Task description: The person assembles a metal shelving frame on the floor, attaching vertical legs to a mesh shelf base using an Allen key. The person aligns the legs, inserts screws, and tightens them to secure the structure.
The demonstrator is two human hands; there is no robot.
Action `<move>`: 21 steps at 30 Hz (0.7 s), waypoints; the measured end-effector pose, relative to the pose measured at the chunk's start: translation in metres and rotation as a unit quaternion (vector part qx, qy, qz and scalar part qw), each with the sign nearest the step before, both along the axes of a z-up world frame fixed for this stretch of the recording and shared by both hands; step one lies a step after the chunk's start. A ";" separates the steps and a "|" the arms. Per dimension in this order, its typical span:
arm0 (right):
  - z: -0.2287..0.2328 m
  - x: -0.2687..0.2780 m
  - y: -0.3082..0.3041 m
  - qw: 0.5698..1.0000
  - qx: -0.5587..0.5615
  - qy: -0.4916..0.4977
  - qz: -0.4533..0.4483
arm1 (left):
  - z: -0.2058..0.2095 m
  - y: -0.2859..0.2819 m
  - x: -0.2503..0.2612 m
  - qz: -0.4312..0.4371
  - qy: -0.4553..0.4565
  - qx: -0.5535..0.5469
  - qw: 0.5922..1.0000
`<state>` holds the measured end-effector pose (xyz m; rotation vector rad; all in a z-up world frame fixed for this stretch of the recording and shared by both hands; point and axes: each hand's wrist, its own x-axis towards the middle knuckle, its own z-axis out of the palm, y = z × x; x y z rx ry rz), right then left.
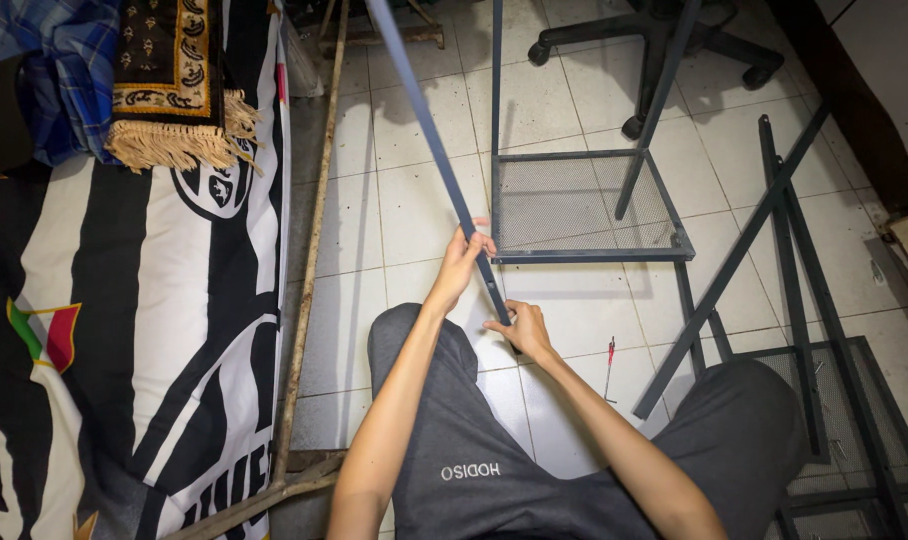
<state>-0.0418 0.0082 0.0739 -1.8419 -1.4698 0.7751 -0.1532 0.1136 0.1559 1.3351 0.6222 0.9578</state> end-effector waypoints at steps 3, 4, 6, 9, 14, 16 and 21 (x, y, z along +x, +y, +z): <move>-0.001 -0.005 -0.001 0.993 -0.063 0.101 -0.011 | 0.010 -0.004 0.001 -0.004 0.026 0.005 1.000; -0.002 -0.006 0.000 0.991 -0.068 0.116 -0.007 | 0.013 -0.004 0.001 -0.012 0.022 0.005 1.000; -0.004 -0.009 0.000 0.986 -0.079 0.145 -0.001 | 0.016 -0.005 0.001 -0.021 0.020 0.008 1.000; -0.008 -0.012 0.000 0.981 -0.047 0.186 0.007 | 0.018 -0.007 0.002 -0.021 0.018 0.010 1.000; -0.005 -0.010 0.000 0.979 -0.039 0.200 0.000 | 0.017 -0.007 0.001 -0.019 0.013 0.013 1.000; -0.003 -0.009 -0.001 0.979 -0.035 0.200 -0.009 | 0.017 -0.006 -0.001 -0.021 0.028 0.004 0.999; -0.004 -0.007 -0.004 0.982 -0.019 0.190 -0.012 | 0.018 -0.001 -0.007 -0.023 0.040 -0.024 0.999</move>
